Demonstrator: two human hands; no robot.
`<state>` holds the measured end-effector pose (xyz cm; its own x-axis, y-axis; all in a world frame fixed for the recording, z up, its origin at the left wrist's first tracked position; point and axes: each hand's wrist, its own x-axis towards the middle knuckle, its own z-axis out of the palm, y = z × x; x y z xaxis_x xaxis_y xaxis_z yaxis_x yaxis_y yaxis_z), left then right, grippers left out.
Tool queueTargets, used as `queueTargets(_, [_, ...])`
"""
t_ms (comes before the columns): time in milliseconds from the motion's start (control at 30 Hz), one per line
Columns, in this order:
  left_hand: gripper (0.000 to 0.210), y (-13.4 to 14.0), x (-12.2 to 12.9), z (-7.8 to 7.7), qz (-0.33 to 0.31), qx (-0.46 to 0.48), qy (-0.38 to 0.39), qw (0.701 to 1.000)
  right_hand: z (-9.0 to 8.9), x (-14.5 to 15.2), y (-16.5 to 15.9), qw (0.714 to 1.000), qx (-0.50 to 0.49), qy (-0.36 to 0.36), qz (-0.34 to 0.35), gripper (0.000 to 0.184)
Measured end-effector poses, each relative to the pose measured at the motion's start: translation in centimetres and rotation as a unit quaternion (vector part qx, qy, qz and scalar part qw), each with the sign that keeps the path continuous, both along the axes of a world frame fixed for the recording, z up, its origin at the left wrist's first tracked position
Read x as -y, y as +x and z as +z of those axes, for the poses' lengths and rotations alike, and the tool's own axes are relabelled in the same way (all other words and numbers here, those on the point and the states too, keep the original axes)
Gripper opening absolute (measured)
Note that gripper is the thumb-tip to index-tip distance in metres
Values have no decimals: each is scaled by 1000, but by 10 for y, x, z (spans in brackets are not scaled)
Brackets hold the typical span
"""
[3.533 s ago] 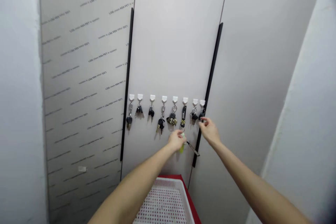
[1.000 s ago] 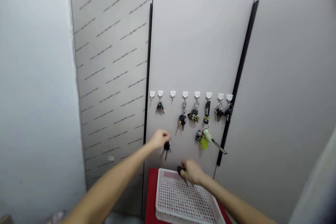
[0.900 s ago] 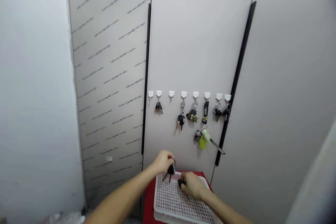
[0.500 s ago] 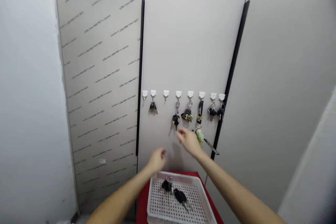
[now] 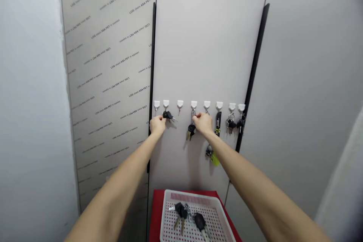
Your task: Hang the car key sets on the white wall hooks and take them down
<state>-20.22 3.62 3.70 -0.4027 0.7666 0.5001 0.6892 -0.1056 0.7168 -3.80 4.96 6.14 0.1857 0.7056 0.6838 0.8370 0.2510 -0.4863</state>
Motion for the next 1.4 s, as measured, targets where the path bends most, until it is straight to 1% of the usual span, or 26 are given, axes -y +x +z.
queueTargets(67, [18,-8,0,4,-6,-14,9,1000,11,3,2,1000,-5,13,8,15])
queueTargets(133, [16,-16,2,9,-15,-29,-3,999,19,5,4,999,-22,12,25,13])
queueTargets(200, [14,-23,7,17,-36,-45,-33,998,24,7,6,997,-52,-10,57,11])
queueTargets(267, [13,-28,14,30,-69,-55,-72,993,25,9,9,988,-101,-51,106,7])
queueTargets(333, [14,-31,22,45,-113,-42,-115,986,24,10,12,968,-168,-95,163,5])
queueTargets(400, [16,-33,30,62,-155,-3,-150,976,25,11,13,939,-239,-125,215,6])
queueTargets(500, [14,-32,36,84,-185,64,-170,966,29,12,14,898,-318,-143,267,9])
queueTargets(600, [12,-27,35,96,-194,107,-166,961,35,13,13,869,-369,-139,300,10])
queueTargets(700, [12,-18,30,97,-217,135,-142,956,41,15,12,850,-399,-131,317,11])
queueTargets(800, [10,-7,27,91,-257,151,-120,947,45,20,15,839,-411,-130,333,10])
queueTargets(967, [10,11,25,71,-304,141,-117,935,45,25,22,832,-388,-149,369,5])
queueTargets(1033, [9,17,26,63,-320,135,-124,930,46,23,22,834,-373,-156,374,5])
queueTargets(1167, [10,28,31,48,-342,122,-150,919,54,21,18,850,-339,-154,373,4])
queueTargets(1233, [12,32,36,35,-356,114,-167,912,51,24,17,853,-317,-161,383,5])
queueTargets(1267, [13,33,38,25,-360,107,-177,910,44,27,18,856,-305,-168,382,6])
queueTargets(1300, [14,35,41,14,-360,96,-187,909,34,31,20,861,-293,-178,376,7])
queueTargets(1333, [14,37,43,-1,-358,76,-198,909,19,35,23,867,-281,-192,364,8])
queueTargets(1400, [15,41,49,-35,-346,12,-223,911,-21,44,30,881,-249,-229,332,9])
